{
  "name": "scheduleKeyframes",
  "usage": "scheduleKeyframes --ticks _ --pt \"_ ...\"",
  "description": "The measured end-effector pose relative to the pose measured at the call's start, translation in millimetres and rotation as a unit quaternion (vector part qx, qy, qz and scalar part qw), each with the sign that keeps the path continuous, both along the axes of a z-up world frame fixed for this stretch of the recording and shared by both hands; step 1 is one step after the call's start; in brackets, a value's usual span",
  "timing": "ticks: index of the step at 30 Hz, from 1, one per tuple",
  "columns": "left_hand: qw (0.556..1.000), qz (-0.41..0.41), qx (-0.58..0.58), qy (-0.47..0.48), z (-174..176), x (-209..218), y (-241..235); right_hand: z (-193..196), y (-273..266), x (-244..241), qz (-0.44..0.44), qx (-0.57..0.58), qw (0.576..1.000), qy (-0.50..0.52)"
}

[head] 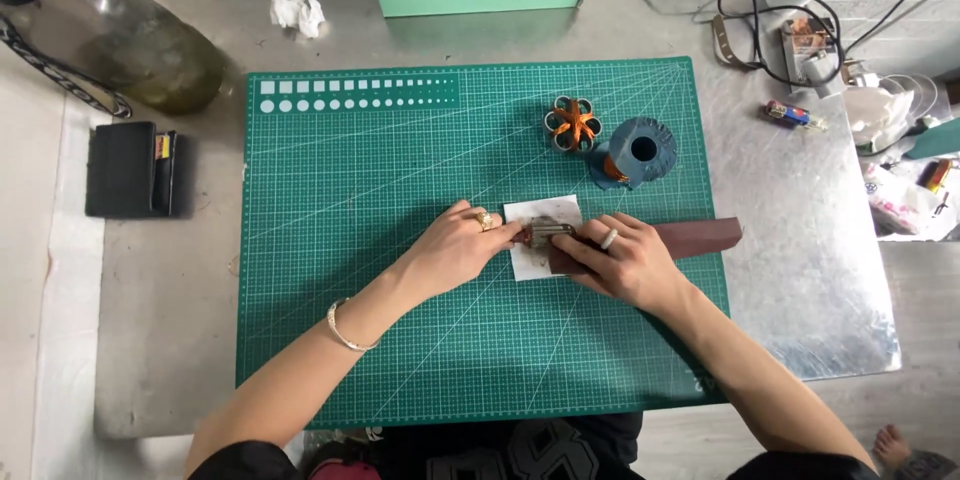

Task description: Sanding a small metal motor armature using a strip of sandpaper on a green cutting mat.

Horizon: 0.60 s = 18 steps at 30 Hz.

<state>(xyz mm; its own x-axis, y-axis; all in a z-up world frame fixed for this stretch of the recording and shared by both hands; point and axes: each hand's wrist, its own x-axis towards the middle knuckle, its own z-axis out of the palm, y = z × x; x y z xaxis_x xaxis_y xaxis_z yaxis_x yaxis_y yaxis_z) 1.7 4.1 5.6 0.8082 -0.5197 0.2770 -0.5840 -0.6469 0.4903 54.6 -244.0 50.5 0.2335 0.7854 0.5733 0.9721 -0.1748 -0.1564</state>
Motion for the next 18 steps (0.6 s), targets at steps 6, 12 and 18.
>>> scheduleKeyframes --ticks 6,12,18 --pt "1.0 -0.003 0.005 -0.031 -6 0 0 2 21 0 0.02 0.005 1.0 -0.008" --pt "1.0 0.009 -0.004 0.018 -16 0 -1 -1 -7 -2 -0.029 -0.018 0.999 -0.003" --pt "0.998 0.002 0.016 -0.064 -10 4 3 -2 13 2 -0.018 -0.013 1.0 -0.016"
